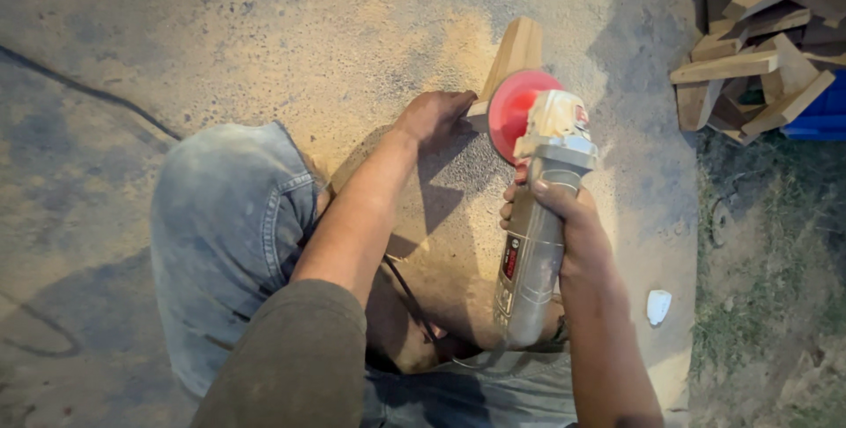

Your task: The person sits on the ground and uses a handheld angle grinder with a sanding disc to smooth the surfaces of small wooden blocks. They repeatedly pick up blocks, sand multiple faces, and place them back down, generating sawdust.

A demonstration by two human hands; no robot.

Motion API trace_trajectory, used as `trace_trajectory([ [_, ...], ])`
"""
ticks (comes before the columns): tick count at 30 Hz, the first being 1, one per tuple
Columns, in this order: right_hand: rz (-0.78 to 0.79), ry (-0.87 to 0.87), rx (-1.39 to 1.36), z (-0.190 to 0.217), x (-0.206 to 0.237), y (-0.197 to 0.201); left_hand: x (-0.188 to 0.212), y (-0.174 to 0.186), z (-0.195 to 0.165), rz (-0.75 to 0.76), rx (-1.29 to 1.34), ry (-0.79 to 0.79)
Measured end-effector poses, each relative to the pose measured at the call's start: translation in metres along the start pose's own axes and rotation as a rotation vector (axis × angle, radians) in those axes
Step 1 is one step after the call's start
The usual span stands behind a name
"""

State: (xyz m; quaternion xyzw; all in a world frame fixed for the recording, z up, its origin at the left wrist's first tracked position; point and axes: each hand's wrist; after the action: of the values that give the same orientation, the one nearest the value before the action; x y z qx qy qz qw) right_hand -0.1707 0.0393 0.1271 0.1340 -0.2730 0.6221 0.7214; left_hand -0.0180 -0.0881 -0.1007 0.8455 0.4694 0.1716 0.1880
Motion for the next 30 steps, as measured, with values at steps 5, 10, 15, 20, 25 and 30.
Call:
trace_trajectory([
  [5,0.027,-0.025,-0.011,0.001,0.006,0.0,0.003,0.0,0.003,-0.005,0.043,-0.001],
  [10,-0.057,-0.033,-0.021,-0.002,0.025,0.016,0.007,0.004,-0.001,-0.041,0.097,-0.057],
  [15,-0.122,-0.048,0.002,-0.004,0.038,0.033,0.008,0.008,-0.007,-0.022,0.061,-0.042],
  [20,-0.182,-0.006,-0.031,-0.013,0.05,0.051,0.013,0.007,-0.012,0.01,0.009,-0.002],
  [25,-0.236,-0.023,-0.048,-0.017,0.061,0.076,0.009,0.015,-0.019,0.119,-0.068,0.118],
  [30,-0.377,-0.033,-0.081,-0.023,0.073,0.092,0.01,0.022,-0.032,0.119,-0.027,0.122],
])
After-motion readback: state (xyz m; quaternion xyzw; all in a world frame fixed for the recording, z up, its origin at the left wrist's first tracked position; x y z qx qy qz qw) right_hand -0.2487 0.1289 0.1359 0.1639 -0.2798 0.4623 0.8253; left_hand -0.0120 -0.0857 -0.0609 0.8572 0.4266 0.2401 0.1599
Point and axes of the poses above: each hand's wrist, its own x-axis away from the middle knuckle, its own y-axis out of the back of the hand, z = x × y, and after that the axes turned 6 degrees about y, right-handed
